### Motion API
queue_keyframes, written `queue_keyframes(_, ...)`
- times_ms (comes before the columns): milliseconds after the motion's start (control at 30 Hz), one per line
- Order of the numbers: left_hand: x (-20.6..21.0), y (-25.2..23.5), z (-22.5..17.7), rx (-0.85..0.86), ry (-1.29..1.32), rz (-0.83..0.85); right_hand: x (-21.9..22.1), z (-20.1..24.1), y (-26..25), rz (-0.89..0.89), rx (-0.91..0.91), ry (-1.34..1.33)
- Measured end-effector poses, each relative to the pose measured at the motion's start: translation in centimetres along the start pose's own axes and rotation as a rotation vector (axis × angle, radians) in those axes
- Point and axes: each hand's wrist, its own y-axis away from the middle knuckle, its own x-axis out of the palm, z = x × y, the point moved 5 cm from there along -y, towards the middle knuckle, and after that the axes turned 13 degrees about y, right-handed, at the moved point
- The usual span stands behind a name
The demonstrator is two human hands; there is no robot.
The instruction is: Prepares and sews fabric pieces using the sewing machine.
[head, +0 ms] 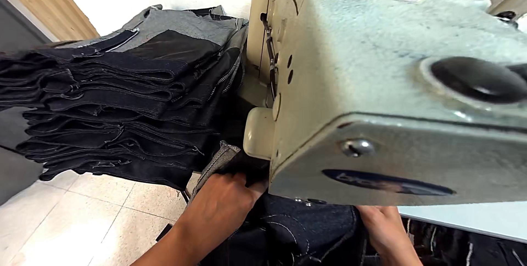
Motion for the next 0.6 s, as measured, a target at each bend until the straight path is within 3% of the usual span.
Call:
queue_keyframes(300, 0.6, 0.2, -0.3, -0.038, -0.003, 0.039, 0.4, -0.2, 0.7, 0.005, 0.149, -0.037)
queue_keyframes(433, 1.3, 0.6, 0.4, -0.130, 0.116, -0.040, -0.1, 0.9, -0.1, -0.001, 0.156, 0.039)
queue_keyframes(500, 1.4, 2.6, -0.2, -0.228, 0.212, -0.049, 0.0, 2.1, -1.1, 0.056, 0.103, 0.110)
queue_keyframes(600, 1.8, 10.7, -5.9, -0.252, 0.328, 0.195, 1.3, 3.6, -0.4, 0.333, -0.135, 0.274)
